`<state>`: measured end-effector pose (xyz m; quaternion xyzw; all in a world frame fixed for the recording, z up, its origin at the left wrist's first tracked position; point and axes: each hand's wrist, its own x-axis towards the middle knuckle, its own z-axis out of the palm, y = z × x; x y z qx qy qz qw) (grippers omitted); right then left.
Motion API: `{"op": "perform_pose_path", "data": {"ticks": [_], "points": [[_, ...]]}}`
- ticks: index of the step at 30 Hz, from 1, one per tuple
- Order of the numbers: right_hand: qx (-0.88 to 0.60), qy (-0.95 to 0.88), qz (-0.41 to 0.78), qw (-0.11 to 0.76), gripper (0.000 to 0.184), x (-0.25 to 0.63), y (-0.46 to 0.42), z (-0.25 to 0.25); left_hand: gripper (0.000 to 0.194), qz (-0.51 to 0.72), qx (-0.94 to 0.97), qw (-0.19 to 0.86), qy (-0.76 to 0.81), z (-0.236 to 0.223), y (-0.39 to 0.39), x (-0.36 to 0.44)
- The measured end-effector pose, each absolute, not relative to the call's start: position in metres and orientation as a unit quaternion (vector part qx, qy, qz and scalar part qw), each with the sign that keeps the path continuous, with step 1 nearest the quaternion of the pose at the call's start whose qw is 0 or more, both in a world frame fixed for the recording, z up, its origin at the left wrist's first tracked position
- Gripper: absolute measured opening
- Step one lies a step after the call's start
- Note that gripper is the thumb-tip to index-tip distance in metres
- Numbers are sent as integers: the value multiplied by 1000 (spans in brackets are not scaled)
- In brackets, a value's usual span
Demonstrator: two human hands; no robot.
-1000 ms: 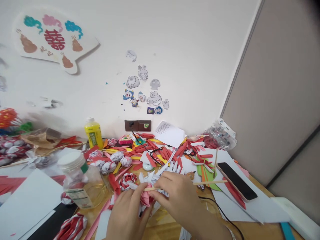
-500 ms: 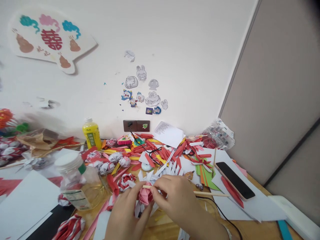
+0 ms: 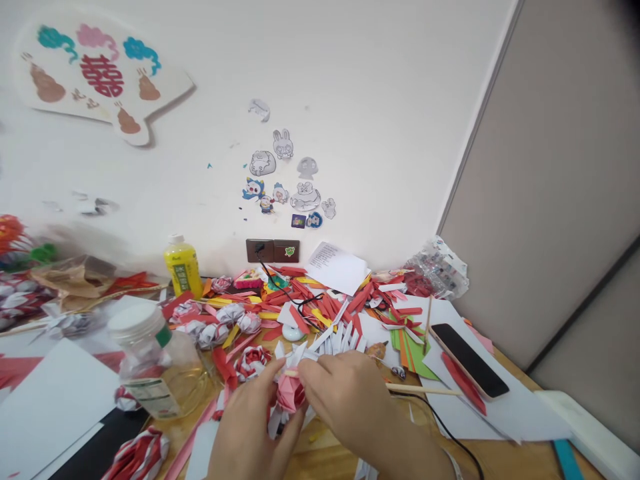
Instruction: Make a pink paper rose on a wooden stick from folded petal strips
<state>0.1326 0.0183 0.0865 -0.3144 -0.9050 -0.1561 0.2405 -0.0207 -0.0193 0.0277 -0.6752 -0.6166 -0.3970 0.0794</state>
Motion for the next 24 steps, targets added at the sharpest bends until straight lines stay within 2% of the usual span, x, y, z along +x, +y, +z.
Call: {"op": "perform_pose_path", "data": {"ticks": [6, 15, 19, 24], "points": [[-260, -904, -218, 259, 21, 135, 21, 81, 41, -388, -684, 120, -606, 32, -20, -21], [-238, -907, -229, 259, 22, 134, 19, 83, 39, -383, -695, 153, -589, 33, -18, -23], [-253, -907, -224, 251, 20, 135, 19, 83, 38, -369, -706, 181, -577, 32, -18, -24], [-267, -912, -195, 241, 8, 134, 20, 84, 39, -377, -704, 192, -571, 30, -16, -24]]}}
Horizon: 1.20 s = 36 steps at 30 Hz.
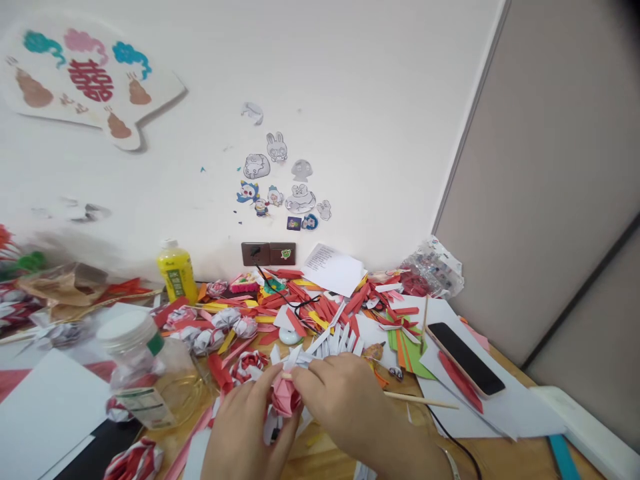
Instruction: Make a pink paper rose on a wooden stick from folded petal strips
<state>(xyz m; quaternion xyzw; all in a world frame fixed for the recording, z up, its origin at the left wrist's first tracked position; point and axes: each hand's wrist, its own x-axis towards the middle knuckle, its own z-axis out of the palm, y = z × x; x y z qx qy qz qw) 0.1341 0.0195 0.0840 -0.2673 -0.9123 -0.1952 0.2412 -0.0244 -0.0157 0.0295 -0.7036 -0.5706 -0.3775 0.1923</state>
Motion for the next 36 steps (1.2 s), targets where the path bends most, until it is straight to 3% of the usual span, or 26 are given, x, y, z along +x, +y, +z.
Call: {"op": "perform_pose_path", "data": {"ticks": [18, 24, 29, 36], "points": [[-285, -928, -158, 182, 9, 135, 21, 83, 42, -370, -708, 177, -576, 29, -15, -27], [-310, -905, -154, 247, 7, 131, 21, 82, 38, -372, -709, 200, -565, 30, -15, -27], [-345, -877, -47, 331, 12, 133, 18, 83, 40, -364, -708, 213, -567, 30, -15, -26], [-303, -885, 24, 353, 6, 135, 19, 82, 31, -349, -724, 289, -520, 33, -14, -29]]}}
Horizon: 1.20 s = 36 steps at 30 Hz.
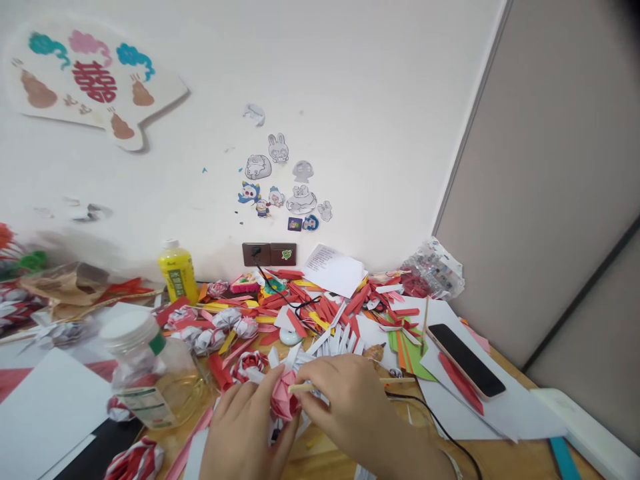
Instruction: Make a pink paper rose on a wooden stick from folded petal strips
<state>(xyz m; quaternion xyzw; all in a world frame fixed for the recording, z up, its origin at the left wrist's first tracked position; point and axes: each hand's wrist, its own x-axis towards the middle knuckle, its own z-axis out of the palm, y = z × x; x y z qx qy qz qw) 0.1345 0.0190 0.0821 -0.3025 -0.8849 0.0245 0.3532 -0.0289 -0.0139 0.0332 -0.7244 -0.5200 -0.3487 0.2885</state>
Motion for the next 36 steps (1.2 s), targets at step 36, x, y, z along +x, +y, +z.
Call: {"op": "perform_pose_path", "data": {"ticks": [36], "points": [[-260, -899, -205, 285, 15, 132, 15, 81, 30, -281, -769, 340, -464, 40, -17, -36]]}}
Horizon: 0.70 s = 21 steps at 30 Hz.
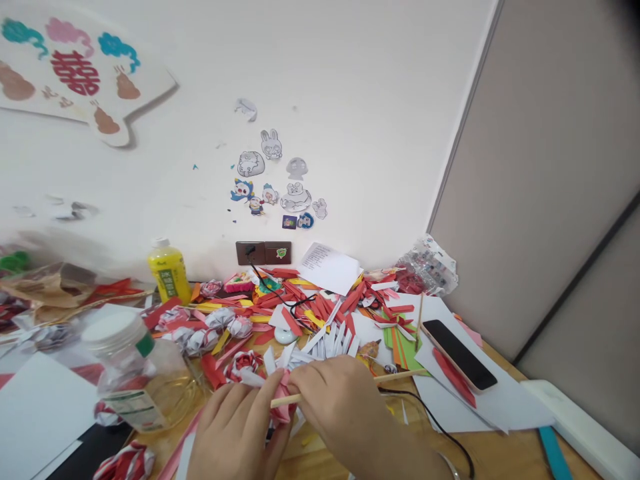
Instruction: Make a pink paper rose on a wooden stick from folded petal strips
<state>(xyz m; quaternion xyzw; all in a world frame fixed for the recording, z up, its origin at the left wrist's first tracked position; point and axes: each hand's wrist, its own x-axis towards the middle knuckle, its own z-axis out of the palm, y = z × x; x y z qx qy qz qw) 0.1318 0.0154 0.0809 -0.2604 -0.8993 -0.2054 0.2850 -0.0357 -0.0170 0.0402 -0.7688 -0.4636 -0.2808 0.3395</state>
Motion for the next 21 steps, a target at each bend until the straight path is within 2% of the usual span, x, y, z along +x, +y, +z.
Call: {"op": "perform_pose_path", "data": {"ticks": [7, 10, 16, 21], "points": [[-251, -903, -195, 288, 14, 134, 9, 92, 27, -307, -769, 348, -439, 44, -19, -34], [-266, -905, -145, 299, 10, 138, 6, 100, 29, -299, -771, 364, -428, 46, -20, -35], [-276, -911, -5, 306, 19, 146, 7, 107, 27, -287, -770, 386, -419, 49, -22, -35], [-296, -903, -12, 313, 21, 144, 9, 105, 22, -285, -772, 385, -419, 49, -23, -34]]}}
